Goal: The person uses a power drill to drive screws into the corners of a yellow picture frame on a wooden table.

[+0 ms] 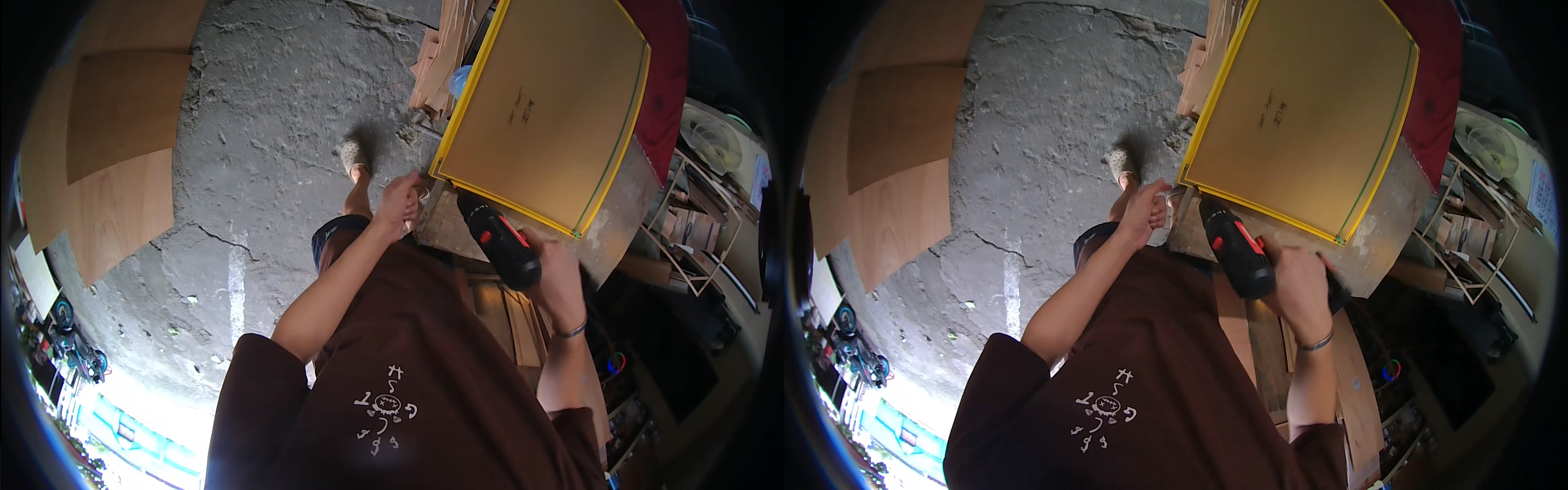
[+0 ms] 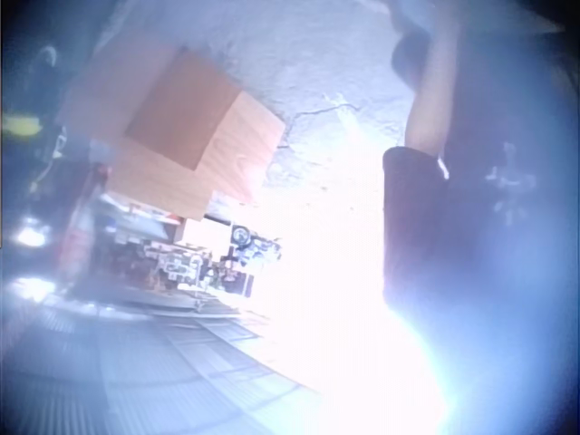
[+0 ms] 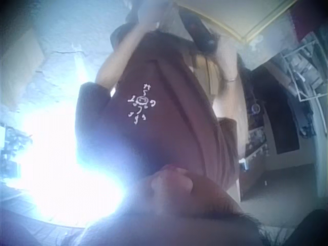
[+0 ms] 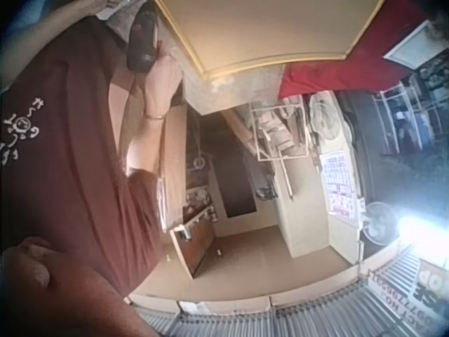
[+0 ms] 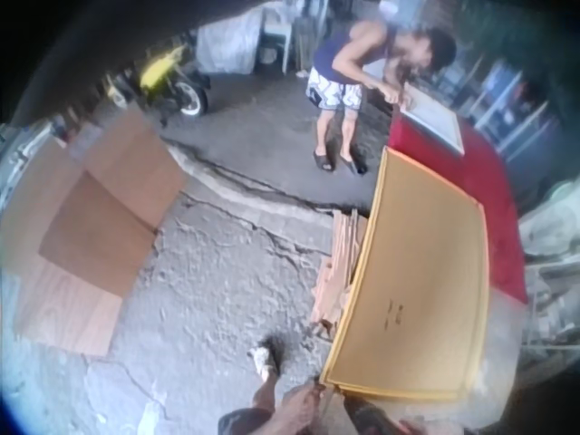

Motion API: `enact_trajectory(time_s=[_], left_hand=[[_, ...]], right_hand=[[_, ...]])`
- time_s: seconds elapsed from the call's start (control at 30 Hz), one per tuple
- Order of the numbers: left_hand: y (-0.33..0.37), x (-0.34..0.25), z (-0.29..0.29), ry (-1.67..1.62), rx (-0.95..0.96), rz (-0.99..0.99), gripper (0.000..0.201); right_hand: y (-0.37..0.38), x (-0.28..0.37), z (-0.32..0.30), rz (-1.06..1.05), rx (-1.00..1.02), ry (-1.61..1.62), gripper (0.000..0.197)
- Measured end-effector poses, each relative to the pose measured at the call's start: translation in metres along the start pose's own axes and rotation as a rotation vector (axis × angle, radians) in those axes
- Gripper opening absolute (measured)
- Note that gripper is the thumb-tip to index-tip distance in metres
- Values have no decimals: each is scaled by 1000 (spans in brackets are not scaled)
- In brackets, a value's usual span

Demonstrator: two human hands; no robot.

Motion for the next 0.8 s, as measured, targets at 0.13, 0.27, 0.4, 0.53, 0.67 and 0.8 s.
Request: enact_trajectory(time_s=[0.13, 0.27, 0.4, 0.53, 0.67, 0.8], left_hand=[[14, -5, 0, 130, 125, 90, 24], [23, -6, 7, 243, 110, 69, 20], [21, -9, 8, 290, 92, 53, 20], [22, -10, 10, 360, 90, 59, 21], [26, -10, 3, 544, -1, 244, 24], [6, -27, 9, 1085, -51, 442, 28]], right_hand=[[14, 3, -31, -84, 65, -177, 34], [23, 3, -44, -123, 126, -243, 38], [27, -11, -31, -135, 66, -116, 35], [23, -15, -23, -83, 70, -167, 33], [20, 2, -30, -122, 59, -126, 32], [19, 2, -30, -69, 66, -128, 30]])
Point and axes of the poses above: each hand's wrist, its own y-axis towards the middle knuckle, its own z-axis out of the palm, x = y × z, the point moved 1 cm from there along y, towards the middle knuckle, and after that the axes turned 14 degrees about x, right-handed, at the moved point
